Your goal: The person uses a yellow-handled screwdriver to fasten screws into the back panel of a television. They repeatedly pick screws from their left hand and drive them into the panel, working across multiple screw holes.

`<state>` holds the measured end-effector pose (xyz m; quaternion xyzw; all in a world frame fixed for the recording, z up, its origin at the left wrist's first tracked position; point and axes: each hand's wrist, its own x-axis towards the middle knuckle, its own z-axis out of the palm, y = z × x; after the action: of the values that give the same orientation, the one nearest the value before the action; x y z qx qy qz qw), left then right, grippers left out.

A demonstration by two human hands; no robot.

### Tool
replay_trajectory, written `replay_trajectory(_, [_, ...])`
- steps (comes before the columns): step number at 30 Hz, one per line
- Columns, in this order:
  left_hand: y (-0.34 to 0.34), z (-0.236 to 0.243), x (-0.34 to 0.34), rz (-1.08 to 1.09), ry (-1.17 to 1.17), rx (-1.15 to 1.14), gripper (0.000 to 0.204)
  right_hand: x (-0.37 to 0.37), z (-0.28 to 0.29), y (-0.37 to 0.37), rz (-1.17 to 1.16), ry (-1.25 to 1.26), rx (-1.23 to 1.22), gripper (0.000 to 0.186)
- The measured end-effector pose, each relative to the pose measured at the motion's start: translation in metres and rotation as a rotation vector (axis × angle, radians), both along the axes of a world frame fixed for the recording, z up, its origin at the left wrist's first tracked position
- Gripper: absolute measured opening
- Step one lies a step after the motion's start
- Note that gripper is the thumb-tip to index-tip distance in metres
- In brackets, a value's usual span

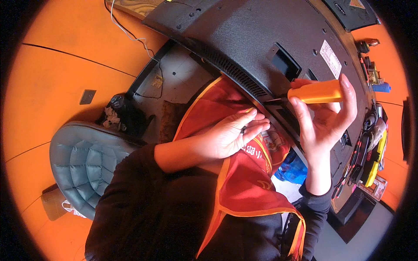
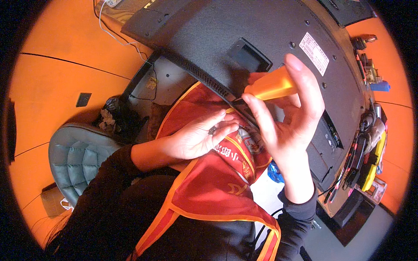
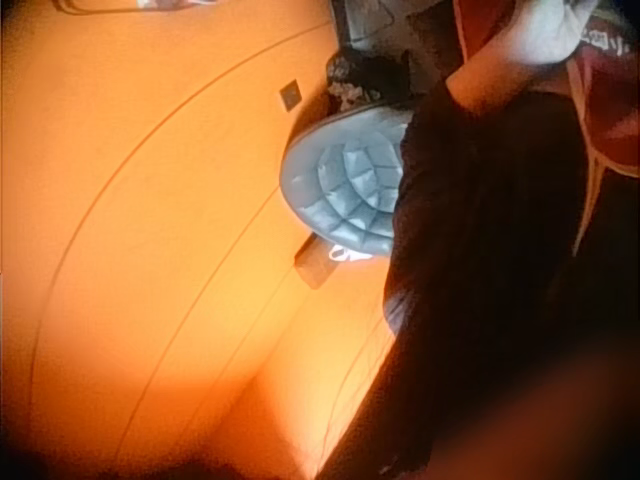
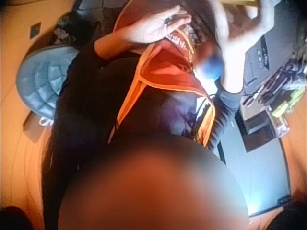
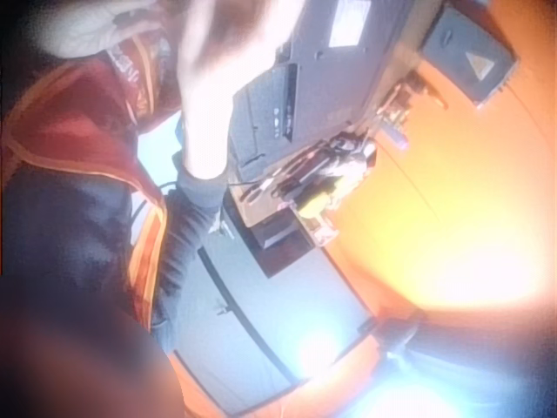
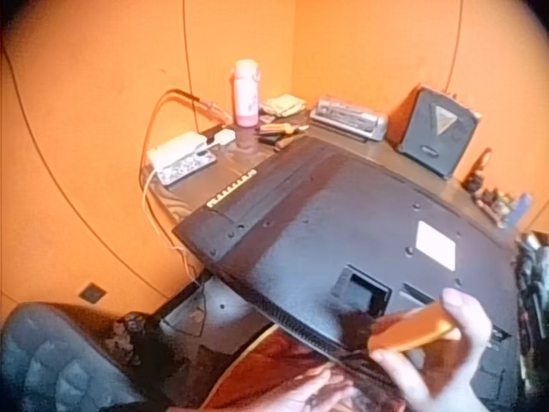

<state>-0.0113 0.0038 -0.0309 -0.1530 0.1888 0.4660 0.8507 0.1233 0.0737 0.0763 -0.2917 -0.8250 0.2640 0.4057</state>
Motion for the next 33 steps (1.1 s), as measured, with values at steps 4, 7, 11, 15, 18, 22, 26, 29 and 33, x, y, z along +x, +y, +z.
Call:
replay_trajectory(4, [0.001, 0.000, 0.000, -0.005, 0.021, -0.002, 0.017, 0.000, 0.003, 0.006, 0.063, -0.042, 0.029, 0.068])
replay_trajectory(7, [0.000, 0.000, 0.000, -0.007, 0.011, 0.005, 0.018, 0.000, 0.002, 0.008, 0.174, -0.031, -0.011, 0.069])
replay_trajectory(11, [0.000, -0.002, 0.000, -0.014, -0.007, -0.007, 0.018, 0.001, -0.004, 0.007, 0.073, 0.088, 0.018, 0.062])
replay_trajectory(15, [0.000, -0.003, 0.000, -0.005, 0.006, 0.029, 0.018, 0.004, -0.008, 0.010, 0.184, 0.064, -0.054, 0.066])
replay_trajectory(18, [0.000, -0.003, 0.000, -0.009, -0.005, 0.032, 0.018, 0.002, -0.011, 0.005, 0.132, 0.130, -0.048, 0.072])
replay_trajectory(22, [0.001, -0.002, 0.001, -0.016, 0.015, 0.036, 0.018, 0.001, -0.009, 0.000, 0.003, 0.128, 0.074, 0.069])
replay_trajectory(26, [0.000, 0.000, 0.003, 0.003, 0.038, 0.013, 0.017, 0.012, -0.001, 0.005, 0.172, 0.121, -0.131, 0.062])
replay_trajectory(29, [0.000, 0.001, 0.002, -0.016, 0.050, -0.006, 0.018, 0.013, -0.006, 0.003, 0.162, 0.178, -0.042, 0.061])
replay_trajectory(33, [0.001, -0.001, 0.002, -0.021, 0.041, -0.006, 0.018, 0.013, -0.011, 0.001, -0.026, 0.110, 0.138, 0.065])
